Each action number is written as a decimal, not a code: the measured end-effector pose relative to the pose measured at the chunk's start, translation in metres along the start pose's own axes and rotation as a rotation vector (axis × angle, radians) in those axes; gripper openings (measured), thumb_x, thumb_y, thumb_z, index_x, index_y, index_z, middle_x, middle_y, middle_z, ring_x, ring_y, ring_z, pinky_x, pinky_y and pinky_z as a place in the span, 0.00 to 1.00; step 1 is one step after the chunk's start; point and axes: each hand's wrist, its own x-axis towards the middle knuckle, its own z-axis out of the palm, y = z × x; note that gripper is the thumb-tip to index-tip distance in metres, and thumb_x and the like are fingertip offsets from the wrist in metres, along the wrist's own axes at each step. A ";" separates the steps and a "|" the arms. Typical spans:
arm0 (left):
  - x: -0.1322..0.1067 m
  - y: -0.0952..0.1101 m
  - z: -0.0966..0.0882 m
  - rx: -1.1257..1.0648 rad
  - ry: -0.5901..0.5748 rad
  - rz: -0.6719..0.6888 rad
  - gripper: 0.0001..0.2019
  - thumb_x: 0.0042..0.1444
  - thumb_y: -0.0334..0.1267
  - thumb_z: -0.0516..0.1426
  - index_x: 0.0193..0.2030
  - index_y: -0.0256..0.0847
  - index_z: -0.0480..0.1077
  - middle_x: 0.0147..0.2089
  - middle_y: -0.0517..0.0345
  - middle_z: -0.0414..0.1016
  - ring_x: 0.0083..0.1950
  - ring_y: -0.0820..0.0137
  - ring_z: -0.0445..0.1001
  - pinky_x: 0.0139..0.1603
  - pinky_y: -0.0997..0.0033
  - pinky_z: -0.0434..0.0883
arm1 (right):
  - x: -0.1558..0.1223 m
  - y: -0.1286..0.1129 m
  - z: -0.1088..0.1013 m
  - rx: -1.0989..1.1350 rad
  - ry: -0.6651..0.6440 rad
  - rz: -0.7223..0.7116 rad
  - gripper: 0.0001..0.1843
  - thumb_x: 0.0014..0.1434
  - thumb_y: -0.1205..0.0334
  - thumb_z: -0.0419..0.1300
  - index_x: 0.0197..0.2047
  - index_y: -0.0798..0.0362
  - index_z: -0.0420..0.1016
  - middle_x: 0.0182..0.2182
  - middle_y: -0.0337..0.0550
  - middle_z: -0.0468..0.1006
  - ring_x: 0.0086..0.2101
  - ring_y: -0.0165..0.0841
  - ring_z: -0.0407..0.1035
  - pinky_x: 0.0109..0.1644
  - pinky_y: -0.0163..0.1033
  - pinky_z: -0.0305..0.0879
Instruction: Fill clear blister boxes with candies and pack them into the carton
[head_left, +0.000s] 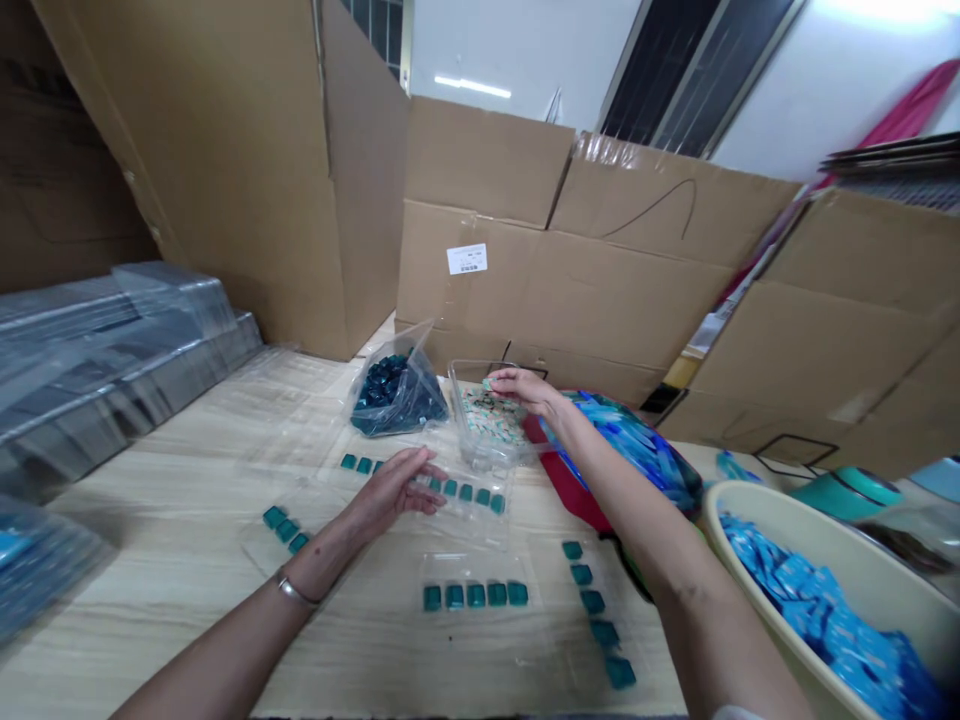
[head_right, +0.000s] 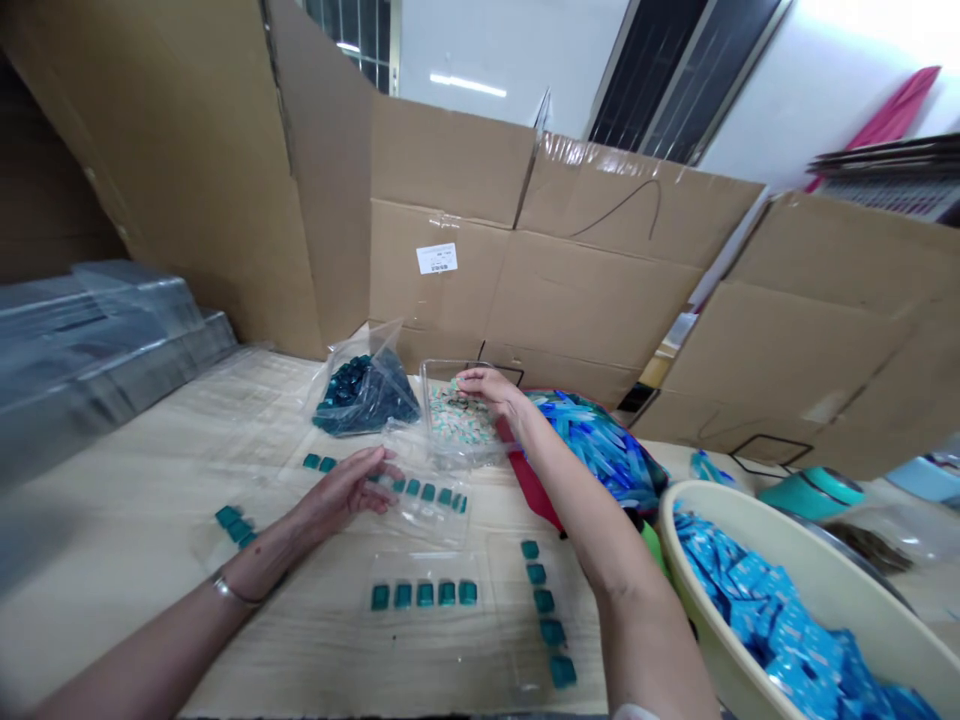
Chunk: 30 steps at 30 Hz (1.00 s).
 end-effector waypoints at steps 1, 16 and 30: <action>-0.001 0.001 0.001 0.014 0.005 0.007 0.17 0.58 0.48 0.54 0.47 0.38 0.63 0.42 0.49 0.75 0.30 0.67 0.78 0.26 0.71 0.74 | -0.012 -0.004 0.000 0.118 -0.038 -0.017 0.08 0.50 0.70 0.64 0.36 0.55 0.73 0.31 0.39 0.78 0.31 0.24 0.73 0.43 0.30 0.70; -0.043 0.011 0.034 0.078 0.027 0.069 0.17 0.57 0.49 0.54 0.46 0.38 0.63 0.42 0.47 0.75 0.31 0.66 0.78 0.30 0.69 0.75 | -0.076 -0.021 0.028 0.571 -0.139 -0.026 0.11 0.43 0.74 0.68 0.30 0.57 0.72 0.24 0.36 0.77 0.26 0.23 0.72 0.37 0.26 0.70; -0.102 -0.012 0.043 0.070 0.159 0.116 0.17 0.57 0.50 0.54 0.45 0.38 0.62 0.41 0.49 0.75 0.29 0.66 0.78 0.29 0.67 0.75 | -0.176 -0.032 0.093 0.611 -0.383 -0.122 0.15 0.46 0.61 0.69 0.36 0.53 0.69 0.30 0.37 0.77 0.34 0.30 0.76 0.40 0.32 0.72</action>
